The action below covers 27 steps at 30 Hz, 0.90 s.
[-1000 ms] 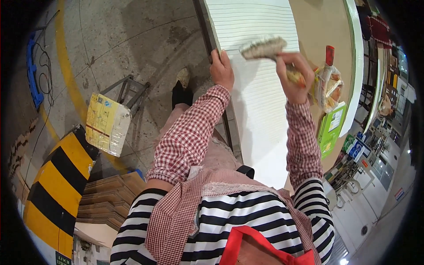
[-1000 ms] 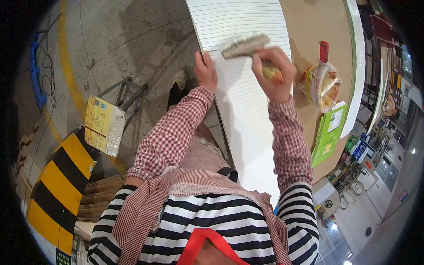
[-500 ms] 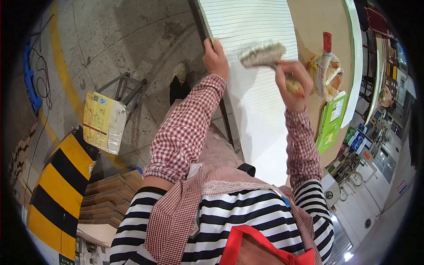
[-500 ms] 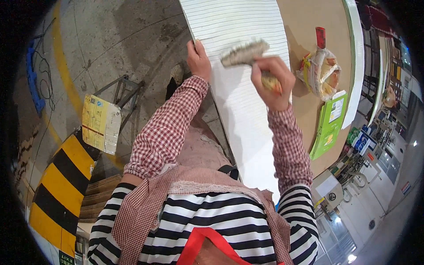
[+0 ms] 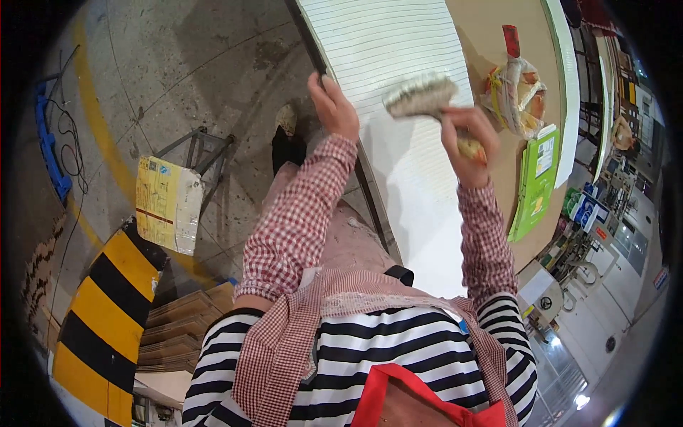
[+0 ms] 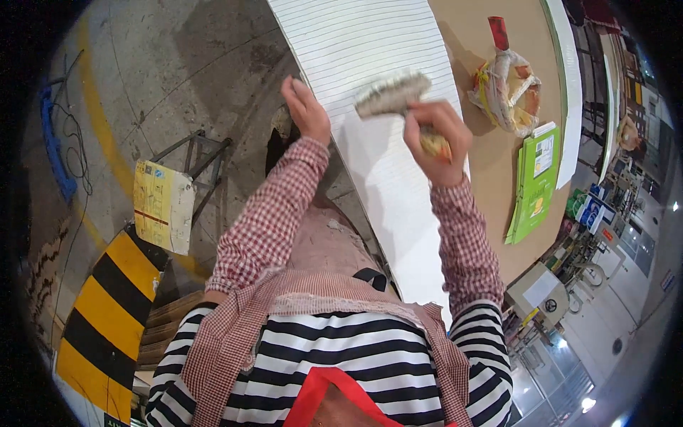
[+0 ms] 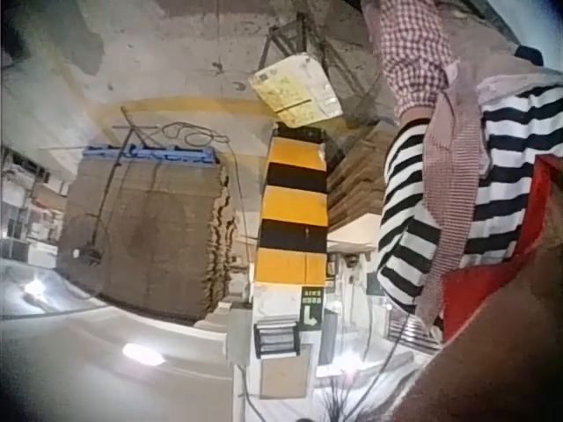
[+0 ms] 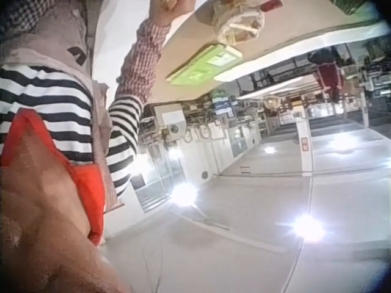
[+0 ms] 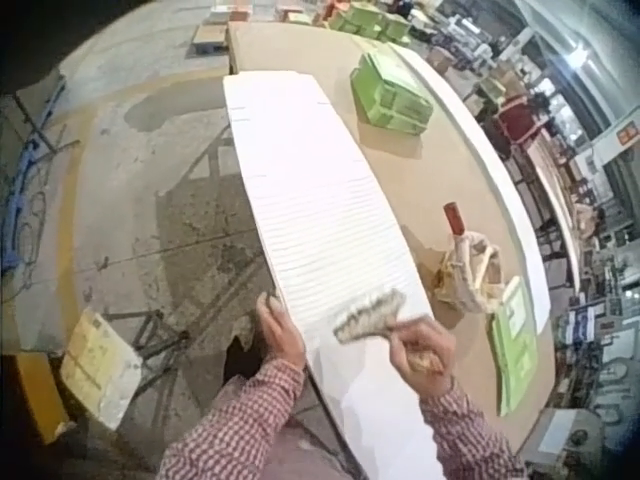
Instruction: Applying adhesive to edges of paper strips using a brush on a workshop table.
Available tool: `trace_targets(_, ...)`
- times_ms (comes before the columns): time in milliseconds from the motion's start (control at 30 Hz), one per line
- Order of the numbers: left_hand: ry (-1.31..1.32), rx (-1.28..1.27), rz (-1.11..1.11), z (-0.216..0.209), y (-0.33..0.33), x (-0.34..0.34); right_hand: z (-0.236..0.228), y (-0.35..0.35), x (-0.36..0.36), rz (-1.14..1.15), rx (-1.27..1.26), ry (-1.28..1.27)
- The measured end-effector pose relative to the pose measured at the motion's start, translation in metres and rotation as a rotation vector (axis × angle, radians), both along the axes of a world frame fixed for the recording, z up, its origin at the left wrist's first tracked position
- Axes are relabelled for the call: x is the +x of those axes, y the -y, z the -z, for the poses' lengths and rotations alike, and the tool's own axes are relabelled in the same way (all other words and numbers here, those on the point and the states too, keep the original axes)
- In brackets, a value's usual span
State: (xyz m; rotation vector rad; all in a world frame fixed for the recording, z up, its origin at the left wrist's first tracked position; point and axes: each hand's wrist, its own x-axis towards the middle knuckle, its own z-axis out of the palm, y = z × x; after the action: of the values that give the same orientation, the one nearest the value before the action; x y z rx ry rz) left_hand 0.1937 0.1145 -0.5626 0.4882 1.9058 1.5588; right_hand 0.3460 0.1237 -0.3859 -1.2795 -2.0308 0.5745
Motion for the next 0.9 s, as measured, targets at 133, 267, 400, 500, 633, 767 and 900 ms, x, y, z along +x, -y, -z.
trace_targets(133, -0.052, -0.141, 0.203, 0.0, 0.033, 0.026, 0.017, -0.01, -0.007, -0.004, -0.015, -0.031)
trace_targets(267, 0.048, -0.115, 0.231, -0.012, 0.032, 0.024, 0.017, 0.048, 0.034, -0.038, -0.149, 0.078)
trace_targets(400, 0.068, -0.186, 0.264, -0.008, 0.038, 0.023, -0.006, 0.049, 0.044, 0.024, -0.307, 0.062)
trace_targets(500, 0.013, -0.198, 0.275, -0.001, 0.039, 0.021, -0.003, -0.006, 0.018, 0.149, -0.158, -0.091)
trace_targets(633, -0.033, -0.208, 0.284, 0.007, 0.035, 0.026, 0.028, -0.07, 0.01, 0.179, -0.139, -0.275)
trace_targets(767, 0.011, -0.281, 0.287, -0.012, 0.035, 0.024, 0.045, -0.005, 0.069, 0.249, -0.292, -0.142)
trace_targets(900, -0.055, -0.177, 0.212, -0.003, 0.033, 0.022, 0.031, 0.111, 0.12, 0.34, -0.438, -0.226)
